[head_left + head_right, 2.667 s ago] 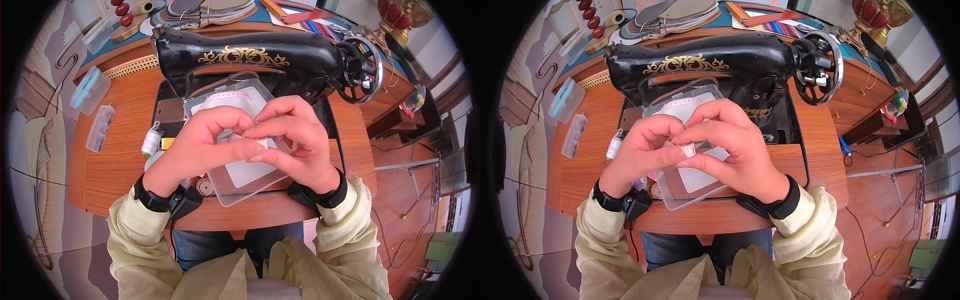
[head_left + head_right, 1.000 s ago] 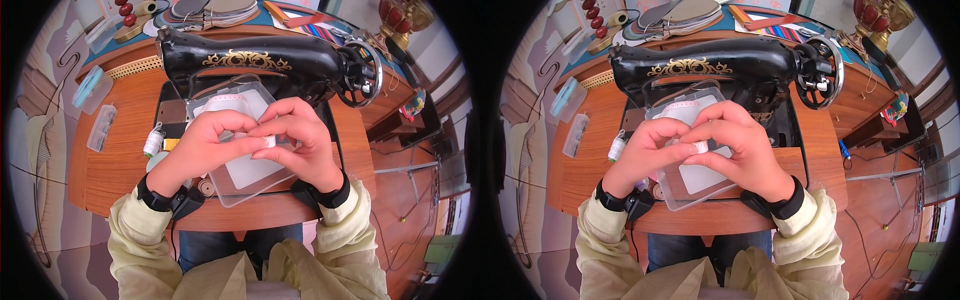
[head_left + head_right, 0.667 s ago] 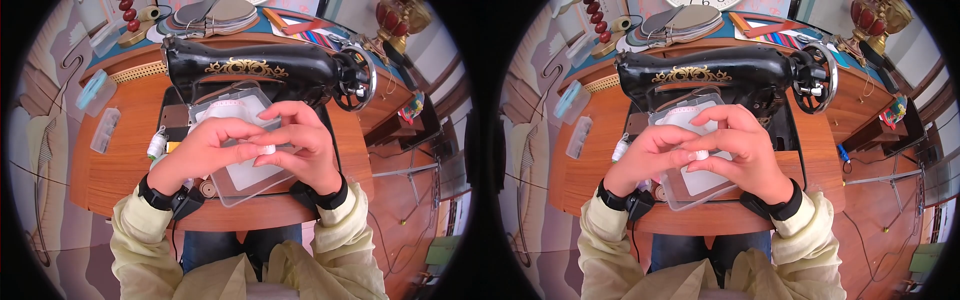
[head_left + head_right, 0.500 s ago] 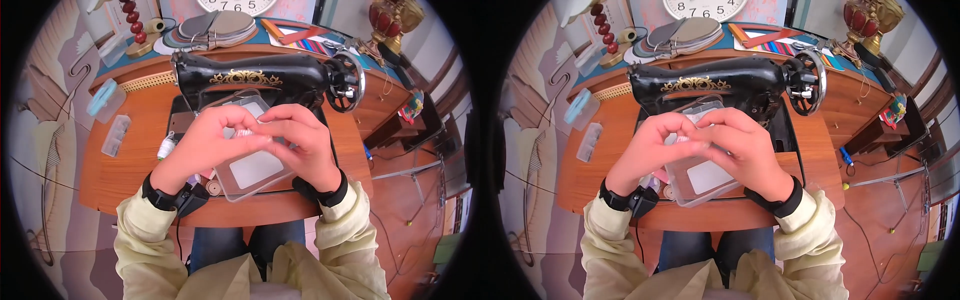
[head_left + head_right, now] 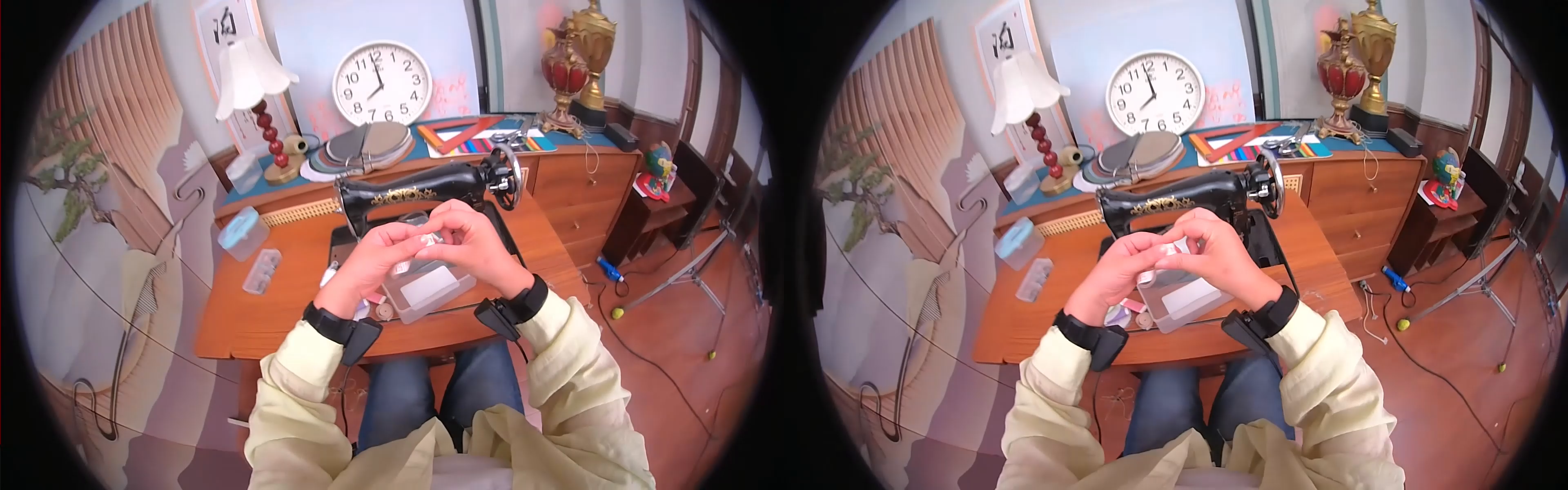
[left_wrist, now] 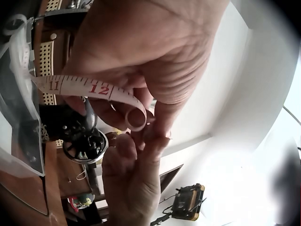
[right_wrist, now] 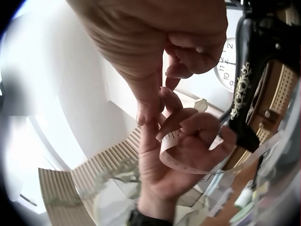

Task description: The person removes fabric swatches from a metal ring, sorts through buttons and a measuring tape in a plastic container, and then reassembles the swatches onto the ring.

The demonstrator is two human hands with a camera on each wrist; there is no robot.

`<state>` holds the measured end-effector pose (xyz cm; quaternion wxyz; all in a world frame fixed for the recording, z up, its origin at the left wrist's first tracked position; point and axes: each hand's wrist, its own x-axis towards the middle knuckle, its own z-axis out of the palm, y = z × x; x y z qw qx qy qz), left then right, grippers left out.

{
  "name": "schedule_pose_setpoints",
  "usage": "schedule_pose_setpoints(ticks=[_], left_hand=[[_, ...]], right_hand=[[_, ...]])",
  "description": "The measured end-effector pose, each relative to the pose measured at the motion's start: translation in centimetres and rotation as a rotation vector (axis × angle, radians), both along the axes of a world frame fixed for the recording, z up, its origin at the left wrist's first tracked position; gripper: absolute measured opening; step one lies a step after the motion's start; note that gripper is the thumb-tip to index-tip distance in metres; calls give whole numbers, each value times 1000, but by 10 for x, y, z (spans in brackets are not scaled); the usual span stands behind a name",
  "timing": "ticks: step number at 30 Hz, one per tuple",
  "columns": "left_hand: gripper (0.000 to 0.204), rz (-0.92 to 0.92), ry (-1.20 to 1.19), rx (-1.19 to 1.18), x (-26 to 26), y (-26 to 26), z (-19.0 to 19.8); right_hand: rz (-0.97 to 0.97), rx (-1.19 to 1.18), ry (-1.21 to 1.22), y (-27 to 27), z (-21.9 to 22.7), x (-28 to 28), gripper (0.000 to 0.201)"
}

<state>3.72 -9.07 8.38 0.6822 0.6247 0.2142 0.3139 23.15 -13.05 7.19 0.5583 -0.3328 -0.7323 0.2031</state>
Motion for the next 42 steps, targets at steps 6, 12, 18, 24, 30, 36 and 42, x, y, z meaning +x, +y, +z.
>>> schedule_pose_setpoints(ticks=[6,12,18,24,30,36,42], left_hand=[[20,201,213,239,1,6,4],[20,119,284,279,-19,-5,33],[18,62,222,355,-51,4,47],[20,123,290,438,-89,20,50],[19,259,358,501,-136,37,51],[25,422,420,489,-178,56,32],[24,433,398,476,-185,59,24]], right_hand=[[-268,205,-286,-17,20,-10,20],[33,6,-67,-24,40,1,15],[296,-267,361,-27,50,16,18],[254,-298,561,-16,42,43,17],[132,-261,619,-14,44,95,16],[35,-232,626,-28,44,144,15],[-7,-258,696,-30,37,146,13]])
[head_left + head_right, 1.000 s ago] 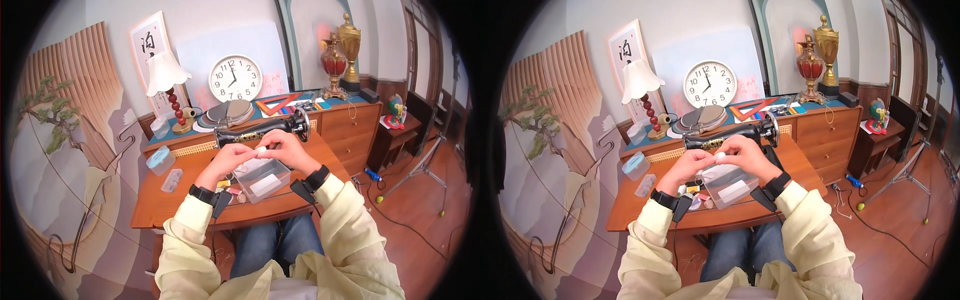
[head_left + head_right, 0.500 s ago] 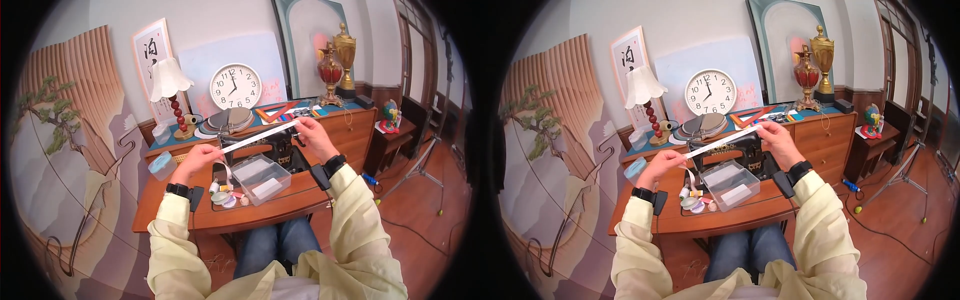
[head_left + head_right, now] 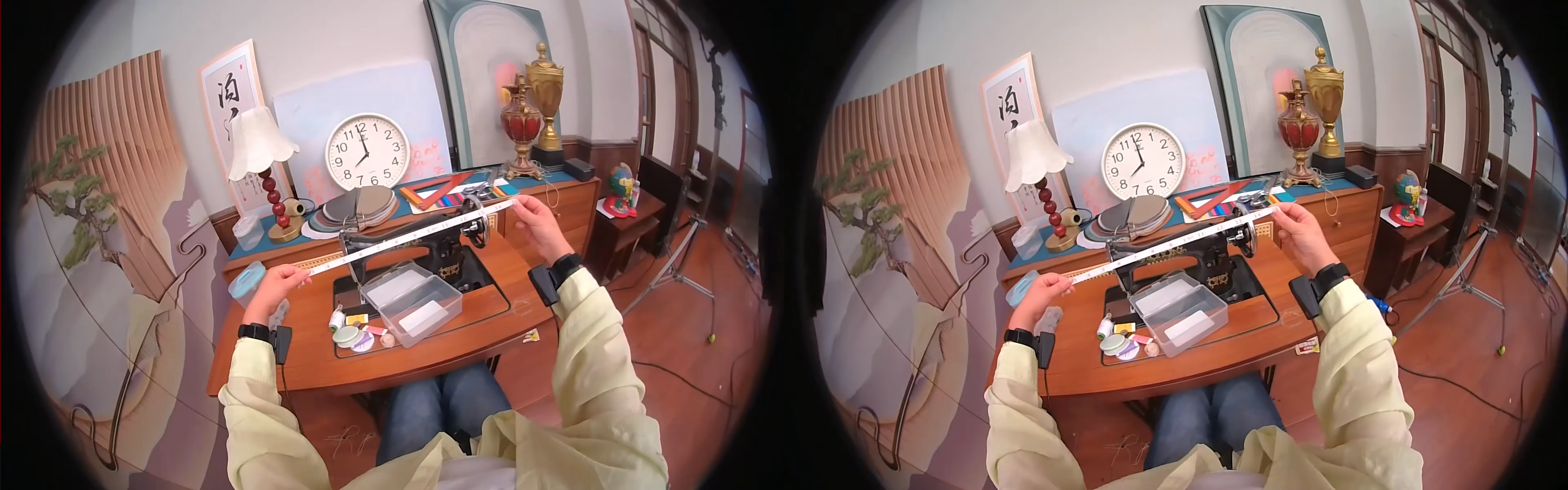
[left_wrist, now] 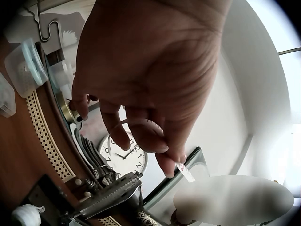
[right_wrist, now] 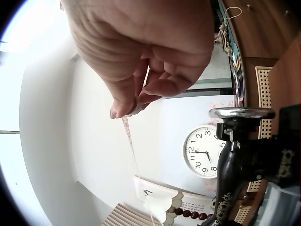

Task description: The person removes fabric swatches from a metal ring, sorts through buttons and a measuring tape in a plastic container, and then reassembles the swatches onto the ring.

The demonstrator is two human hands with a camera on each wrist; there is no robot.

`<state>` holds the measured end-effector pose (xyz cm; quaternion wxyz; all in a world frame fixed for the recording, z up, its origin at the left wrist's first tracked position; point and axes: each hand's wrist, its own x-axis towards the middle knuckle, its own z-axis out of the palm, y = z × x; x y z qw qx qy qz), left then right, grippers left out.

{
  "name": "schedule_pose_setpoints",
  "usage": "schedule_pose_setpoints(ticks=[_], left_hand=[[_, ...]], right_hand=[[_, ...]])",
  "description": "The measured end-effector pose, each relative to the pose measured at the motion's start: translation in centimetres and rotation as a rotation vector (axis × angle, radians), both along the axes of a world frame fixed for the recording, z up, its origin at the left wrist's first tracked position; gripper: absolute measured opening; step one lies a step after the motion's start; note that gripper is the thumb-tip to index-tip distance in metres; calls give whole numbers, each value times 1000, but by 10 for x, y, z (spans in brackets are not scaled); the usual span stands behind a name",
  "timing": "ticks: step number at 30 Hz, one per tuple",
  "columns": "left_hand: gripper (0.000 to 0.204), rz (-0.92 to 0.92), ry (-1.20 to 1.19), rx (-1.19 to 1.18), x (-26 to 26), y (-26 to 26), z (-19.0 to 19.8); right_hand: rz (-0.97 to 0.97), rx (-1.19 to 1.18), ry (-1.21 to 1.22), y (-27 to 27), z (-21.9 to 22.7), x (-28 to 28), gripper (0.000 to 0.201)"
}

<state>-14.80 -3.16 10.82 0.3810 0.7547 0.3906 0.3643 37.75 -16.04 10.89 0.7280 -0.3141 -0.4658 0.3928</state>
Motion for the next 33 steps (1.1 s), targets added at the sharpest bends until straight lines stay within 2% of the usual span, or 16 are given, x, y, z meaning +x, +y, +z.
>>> schedule_pose_setpoints(ticks=[4,7,10,11,12,13,15,16,17,19,22,25,27,30,33], left_hand=[[23,92,79,-14,-10,20,-13],[20,373,479,77,-17,29,-18],[21,592,910,479,17,6,-14],[22,484,773,503,32,6,-15],[24,377,636,525,50,6,-14],[29,93,354,376,69,12,-18],[33,-246,29,180,121,-15,-11],[36,-272,-14,88,142,-29,-8],[36,-310,-3,108,155,-26,-15],[33,-297,-97,72,179,-34,-15],[30,-334,-18,32,190,-23,-11],[28,-374,-224,29,204,-18,-5],[26,-439,-335,-144,211,-8,-10],[26,-587,-485,-372,215,-5,5],[28,-467,-253,-424,203,9,18]], right_hand=[[90,-23,-130,6,-3,-8,11],[22,-74,-349,-3,5,-33,11],[98,5,-408,15,-15,-62,14],[138,7,-432,20,-23,-75,14],[76,38,-597,27,-33,-86,14],[12,67,-760,32,-43,-98,14],[28,169,-782,40,-53,-122,16],[90,157,-713,42,-52,-130,18],[65,155,-801,44,-48,-133,18],[81,127,-668,51,-42,-137,19],[-18,198,-696,55,-26,-133,18],[36,192,-513,64,-16,-132,19],[111,192,-436,75,-14,-131,19],[250,151,-306,87,-5,-137,20],[157,181,-607,90,14,-129,19]])
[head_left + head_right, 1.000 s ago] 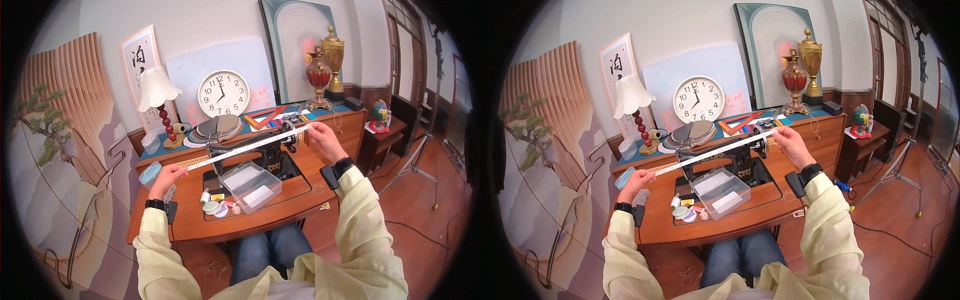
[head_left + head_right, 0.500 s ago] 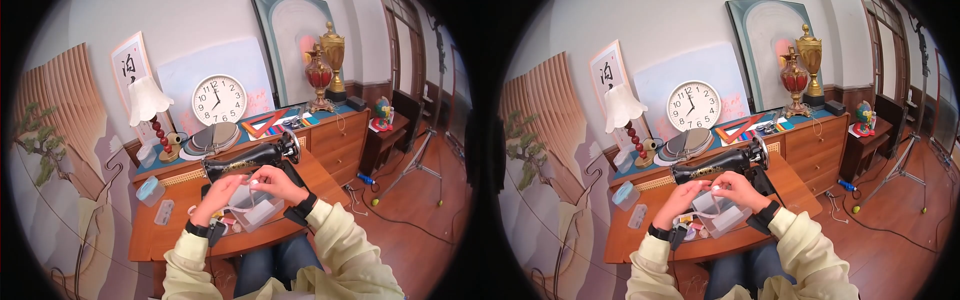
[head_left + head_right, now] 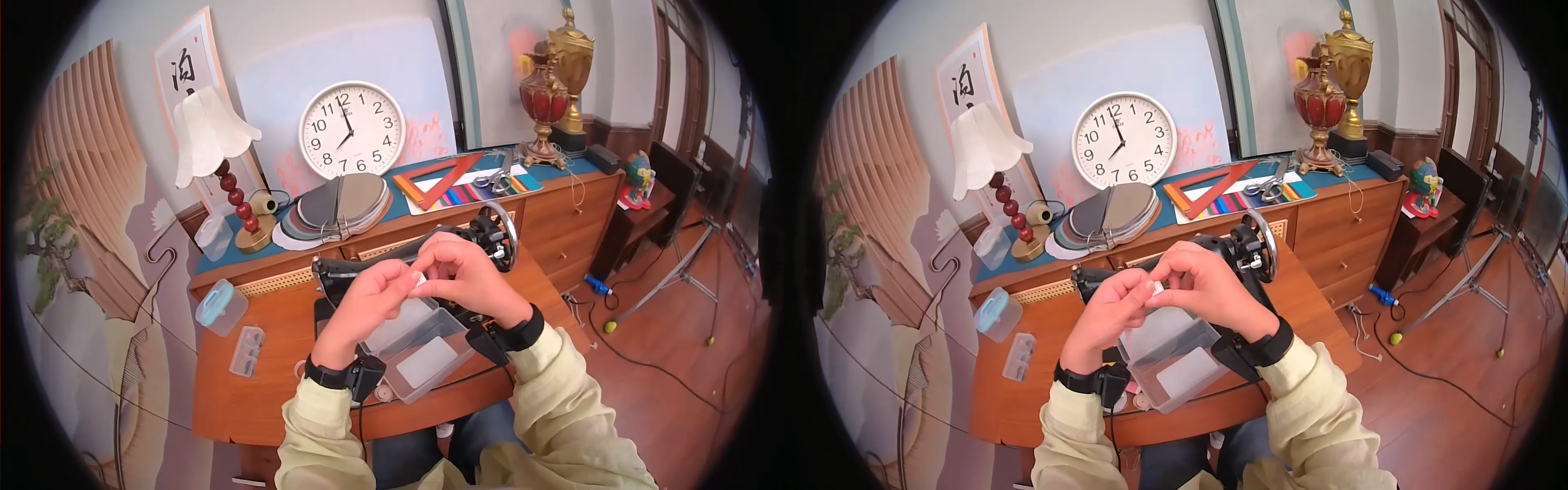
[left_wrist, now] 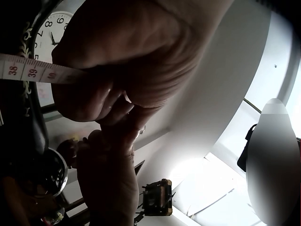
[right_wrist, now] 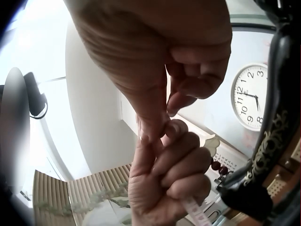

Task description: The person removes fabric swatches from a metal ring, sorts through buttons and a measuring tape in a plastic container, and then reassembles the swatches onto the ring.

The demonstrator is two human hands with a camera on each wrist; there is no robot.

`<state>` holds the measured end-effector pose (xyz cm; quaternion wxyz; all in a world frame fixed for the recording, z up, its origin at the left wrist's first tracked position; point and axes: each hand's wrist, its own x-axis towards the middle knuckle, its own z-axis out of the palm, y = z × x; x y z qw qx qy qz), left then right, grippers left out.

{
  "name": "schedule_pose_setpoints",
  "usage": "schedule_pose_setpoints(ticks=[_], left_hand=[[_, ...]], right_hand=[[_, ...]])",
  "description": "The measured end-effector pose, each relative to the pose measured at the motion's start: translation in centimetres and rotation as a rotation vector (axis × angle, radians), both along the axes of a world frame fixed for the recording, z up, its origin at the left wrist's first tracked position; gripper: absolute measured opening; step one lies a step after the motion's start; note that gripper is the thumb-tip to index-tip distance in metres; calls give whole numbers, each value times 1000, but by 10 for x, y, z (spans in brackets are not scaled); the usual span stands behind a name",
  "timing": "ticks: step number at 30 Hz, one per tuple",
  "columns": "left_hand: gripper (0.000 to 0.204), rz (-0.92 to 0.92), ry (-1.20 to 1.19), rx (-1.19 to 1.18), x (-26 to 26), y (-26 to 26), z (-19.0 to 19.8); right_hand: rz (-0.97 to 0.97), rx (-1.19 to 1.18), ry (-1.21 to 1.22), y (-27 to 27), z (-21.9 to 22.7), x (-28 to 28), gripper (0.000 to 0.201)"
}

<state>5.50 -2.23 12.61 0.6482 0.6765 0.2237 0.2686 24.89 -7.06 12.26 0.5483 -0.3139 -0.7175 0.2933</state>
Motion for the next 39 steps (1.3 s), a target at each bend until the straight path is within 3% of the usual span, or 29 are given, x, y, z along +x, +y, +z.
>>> schedule_pose_setpoints(ticks=[4,13,16,19,22,29,39], left_hand=[[25,158,96,438,-3,14,5],[18,142,20,376,-14,29,-3],[18,119,-179,71,-5,16,4],[23,79,-136,59,-12,23,3],[24,94,-195,17,-9,27,-5],[17,116,-221,38,-3,35,-13],[21,55,-206,-56,-8,34,-9]], right_hand=[[-190,110,-319,1,16,4,19],[-144,141,-230,20,16,-3,20],[-89,101,-132,26,10,-4,21],[-55,137,-48,37,2,-6,22],[-101,137,-86,39,0,-5,22],[-258,383,-263,42,-8,-9,18],[-265,358,-243,37,2,-2,22]])
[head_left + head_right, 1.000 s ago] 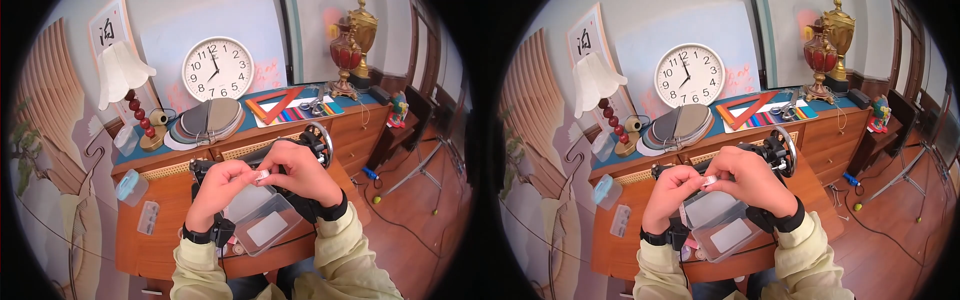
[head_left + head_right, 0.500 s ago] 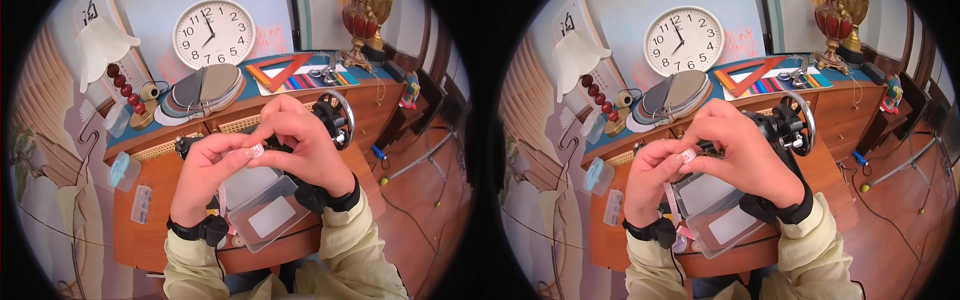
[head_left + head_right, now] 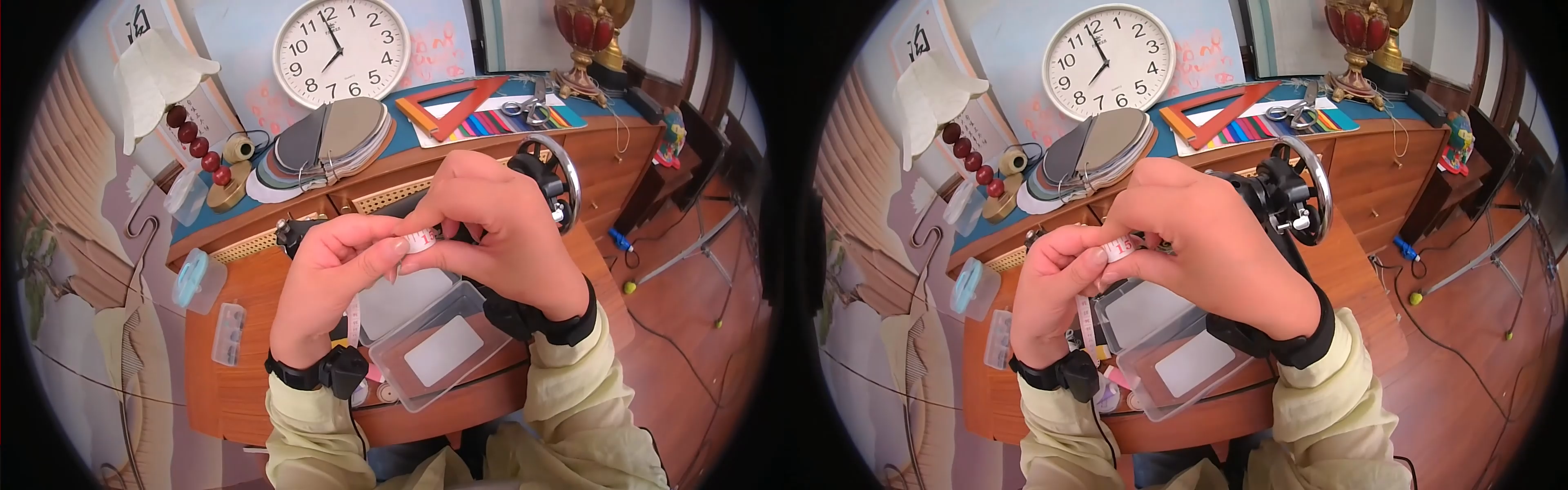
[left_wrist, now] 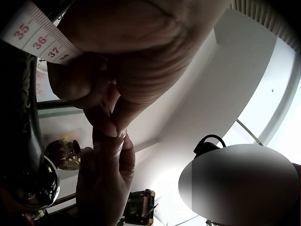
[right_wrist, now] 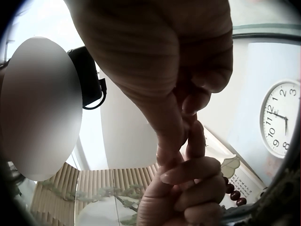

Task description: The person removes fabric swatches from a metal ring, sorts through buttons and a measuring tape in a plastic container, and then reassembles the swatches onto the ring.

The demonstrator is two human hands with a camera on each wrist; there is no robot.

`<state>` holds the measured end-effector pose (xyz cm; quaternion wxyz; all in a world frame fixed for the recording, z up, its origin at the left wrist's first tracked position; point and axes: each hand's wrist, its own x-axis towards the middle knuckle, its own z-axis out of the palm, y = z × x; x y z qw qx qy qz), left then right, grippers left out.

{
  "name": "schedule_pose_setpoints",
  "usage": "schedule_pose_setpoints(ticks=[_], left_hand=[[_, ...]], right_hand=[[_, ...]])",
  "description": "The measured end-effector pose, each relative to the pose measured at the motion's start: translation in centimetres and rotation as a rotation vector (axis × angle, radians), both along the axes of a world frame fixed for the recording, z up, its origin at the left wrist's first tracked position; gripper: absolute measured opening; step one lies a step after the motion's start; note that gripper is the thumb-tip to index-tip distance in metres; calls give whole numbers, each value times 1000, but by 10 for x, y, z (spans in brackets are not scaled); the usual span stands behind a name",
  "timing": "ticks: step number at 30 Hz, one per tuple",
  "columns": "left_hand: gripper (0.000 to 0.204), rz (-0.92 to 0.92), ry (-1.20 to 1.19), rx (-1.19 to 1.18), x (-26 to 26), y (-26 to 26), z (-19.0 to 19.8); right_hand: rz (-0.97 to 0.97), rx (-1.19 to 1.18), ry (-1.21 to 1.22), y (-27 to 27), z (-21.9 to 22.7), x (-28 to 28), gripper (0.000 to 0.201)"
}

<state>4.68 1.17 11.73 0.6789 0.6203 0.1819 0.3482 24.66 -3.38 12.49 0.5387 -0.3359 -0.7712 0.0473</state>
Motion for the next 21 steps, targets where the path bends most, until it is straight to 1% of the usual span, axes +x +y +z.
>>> schedule_pose_setpoints(ticks=[2,4,5,7,8,10,11,14,16,20,21], left_hand=[[22,-18,6,-9,-1,1,-2],[21,-10,12,-1,1,0,-5],[21,5,-7,16,2,-1,-6],[19,34,-46,53,4,-3,-7],[19,77,-20,78,4,-5,-5],[17,170,30,127,4,-9,4],[16,166,42,121,3,-8,4],[13,179,92,133,0,-5,1],[12,215,138,188,0,-6,-1],[12,216,208,255,-6,-2,1],[13,209,221,262,-6,0,0]], right_hand=[[18,23,11,2,-1,-1,22],[83,47,72,4,-2,-4,24],[113,59,101,4,-3,-5,25],[104,30,112,2,-1,-6,23],[101,15,118,1,-1,-7,23],[21,78,40,3,-6,-10,22],[-17,109,1,4,-8,-12,22],[-124,95,-140,-1,-7,-9,21],[-128,66,-165,-3,-7,-8,21],[-145,15,-182,-2,-7,-3,20],[-92,-7,-151,-1,-6,-2,20]])
